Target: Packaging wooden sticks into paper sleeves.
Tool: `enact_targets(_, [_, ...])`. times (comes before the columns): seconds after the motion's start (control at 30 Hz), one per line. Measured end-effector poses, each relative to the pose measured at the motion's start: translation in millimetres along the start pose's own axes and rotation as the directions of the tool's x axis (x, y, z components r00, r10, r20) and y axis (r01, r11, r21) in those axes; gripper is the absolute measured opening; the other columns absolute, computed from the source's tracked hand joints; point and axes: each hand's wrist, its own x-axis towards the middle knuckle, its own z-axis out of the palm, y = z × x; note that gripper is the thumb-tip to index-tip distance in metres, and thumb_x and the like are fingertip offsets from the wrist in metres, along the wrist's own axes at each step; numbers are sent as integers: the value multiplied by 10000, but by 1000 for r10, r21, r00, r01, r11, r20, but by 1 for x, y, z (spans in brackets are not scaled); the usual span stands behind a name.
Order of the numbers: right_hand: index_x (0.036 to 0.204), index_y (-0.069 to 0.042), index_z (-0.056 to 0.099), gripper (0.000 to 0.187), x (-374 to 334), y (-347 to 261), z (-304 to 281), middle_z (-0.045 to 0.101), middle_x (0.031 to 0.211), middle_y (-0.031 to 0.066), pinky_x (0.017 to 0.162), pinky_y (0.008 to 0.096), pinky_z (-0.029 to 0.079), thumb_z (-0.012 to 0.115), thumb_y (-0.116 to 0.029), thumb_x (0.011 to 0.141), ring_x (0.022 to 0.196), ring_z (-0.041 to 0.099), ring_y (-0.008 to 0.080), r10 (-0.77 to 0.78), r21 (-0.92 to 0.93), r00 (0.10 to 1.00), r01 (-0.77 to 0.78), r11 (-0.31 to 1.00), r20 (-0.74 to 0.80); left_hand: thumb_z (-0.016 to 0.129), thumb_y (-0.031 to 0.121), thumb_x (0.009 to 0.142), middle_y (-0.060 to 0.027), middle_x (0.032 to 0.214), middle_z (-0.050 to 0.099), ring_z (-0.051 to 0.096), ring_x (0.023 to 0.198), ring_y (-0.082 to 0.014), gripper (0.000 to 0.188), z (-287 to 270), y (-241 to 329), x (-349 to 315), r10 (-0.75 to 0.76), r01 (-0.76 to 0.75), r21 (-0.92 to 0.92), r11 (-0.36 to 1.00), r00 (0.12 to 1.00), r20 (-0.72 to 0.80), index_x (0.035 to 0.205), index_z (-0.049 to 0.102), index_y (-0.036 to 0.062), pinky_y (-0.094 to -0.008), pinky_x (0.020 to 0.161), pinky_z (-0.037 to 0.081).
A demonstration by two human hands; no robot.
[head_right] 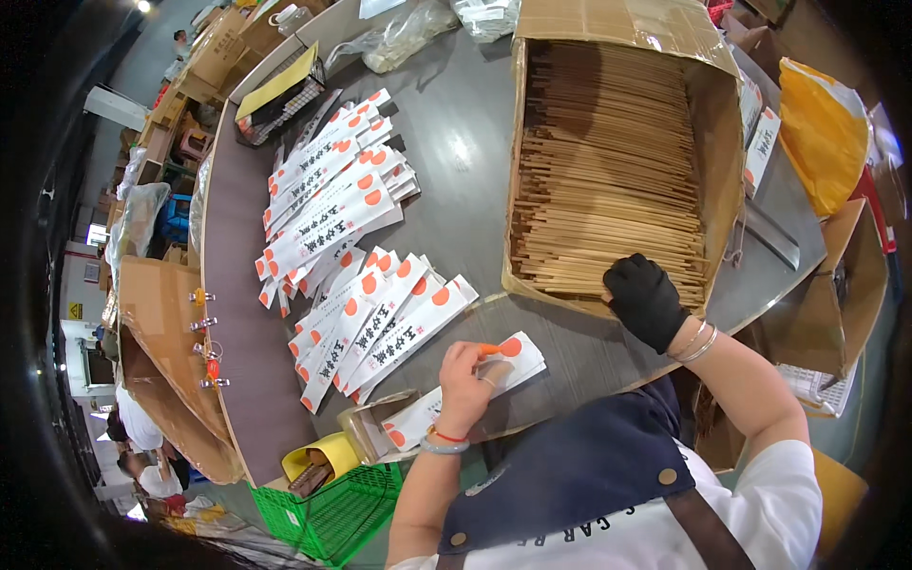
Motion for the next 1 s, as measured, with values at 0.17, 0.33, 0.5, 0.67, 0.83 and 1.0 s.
enact_targets(0.17, [863,-52,592,132,5,-10,-4,606,866,117,726,423,521,655,-78,750,852,595,315,42,-114,999,-38,993,34,799,219,726,-47,898,596,541,885,-266,248,8,-4,-1,288,-254,219,942,947,-140,893,659,101,-393,794,391])
enact_targets(0.33, [910,-72,605,170,5,-10,-19,600,818,101,699,417,514,645,-91,745,838,606,301,132,-159,991,-125,979,32,834,195,690,-20,827,576,527,814,-238,258,4,0,-1,338,-309,205,929,933,-125,863,662,111,-362,764,371])
enact_targets(0.5, [942,-165,636,189,-7,-31,-45,588,770,60,613,408,489,689,-145,761,739,614,275,-141,44,975,135,990,172,801,207,718,2,829,606,546,799,-212,195,1,-7,-2,354,-345,149,927,935,-34,811,655,117,-354,769,347])
enact_targets(0.67, [886,-169,646,160,-10,-34,-55,583,745,57,594,409,487,721,-178,745,697,614,268,-136,57,971,127,990,194,769,180,750,-1,877,634,555,821,-207,132,-3,-4,0,314,-312,71,948,949,-22,813,675,115,-350,774,343])
enact_targets(0.83, [883,-161,643,83,-7,-48,-42,614,775,62,613,402,517,631,-184,804,728,654,260,-199,-38,931,221,975,307,755,198,769,-6,896,642,568,832,-208,141,1,10,5,374,-377,132,917,926,42,859,684,118,-349,765,362])
enact_targets(1.0, [1041,-40,681,287,8,-24,-41,670,818,161,645,432,516,621,-259,867,691,655,342,-15,132,992,-2,991,124,764,208,765,-3,894,653,628,832,-177,168,-7,42,12,577,-549,340,763,816,23,895,682,140,-326,676,427])
